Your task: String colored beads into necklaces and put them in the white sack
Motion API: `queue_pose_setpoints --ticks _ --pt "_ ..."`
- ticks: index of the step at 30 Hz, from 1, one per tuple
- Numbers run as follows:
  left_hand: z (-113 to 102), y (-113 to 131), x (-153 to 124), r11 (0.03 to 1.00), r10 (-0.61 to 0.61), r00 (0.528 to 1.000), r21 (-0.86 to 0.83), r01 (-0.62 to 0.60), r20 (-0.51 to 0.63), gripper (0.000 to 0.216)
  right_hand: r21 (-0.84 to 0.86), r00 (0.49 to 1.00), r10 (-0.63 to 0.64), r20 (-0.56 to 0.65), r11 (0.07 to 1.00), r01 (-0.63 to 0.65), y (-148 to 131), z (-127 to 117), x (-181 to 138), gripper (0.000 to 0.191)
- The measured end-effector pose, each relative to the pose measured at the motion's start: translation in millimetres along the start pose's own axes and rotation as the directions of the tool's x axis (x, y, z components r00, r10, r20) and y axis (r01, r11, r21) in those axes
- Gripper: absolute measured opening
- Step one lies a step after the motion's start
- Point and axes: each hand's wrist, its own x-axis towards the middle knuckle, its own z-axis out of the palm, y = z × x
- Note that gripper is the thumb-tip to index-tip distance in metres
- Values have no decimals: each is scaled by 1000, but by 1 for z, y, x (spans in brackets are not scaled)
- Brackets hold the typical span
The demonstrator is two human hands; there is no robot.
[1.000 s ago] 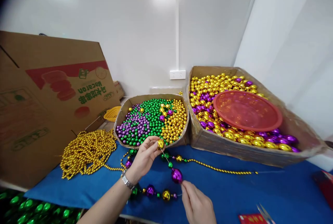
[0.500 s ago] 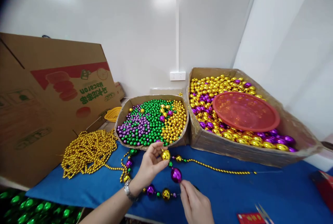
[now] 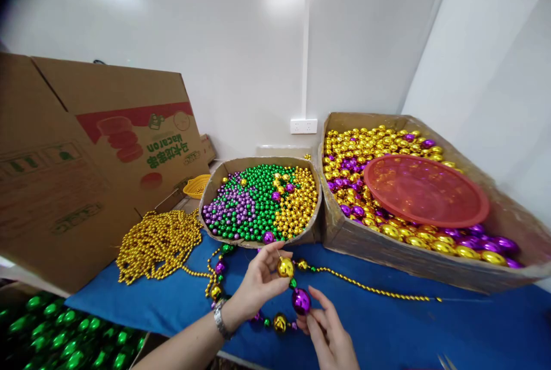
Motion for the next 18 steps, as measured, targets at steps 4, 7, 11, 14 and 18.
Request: queue_pose_setpoints --ticks 4,7,11,14,18 --pt "-19 10 20 997 48 996 56 -44 -69 39 47 997 5 -75 999 -2 -7 -2 -1 55" --pt "-50 15 44 954 144 967 289 -78 -212 34 31 995 -1 -103 1000 5 -10 -7 -3 54" --pt "-97 23 73 821 316 899 563 -98 -303 33 26 992 -4 -129 1000 7 -10 -15 -6 52" --pt "-121 29 88 752 343 886 656 -60 -313 26 28 989 -12 -148 999 16 -9 -17 -6 53" --pt "-130 28 105 655 312 906 756 12 -284 14 20 989 -16 -150 1000 19 -11 -15 -3 55"
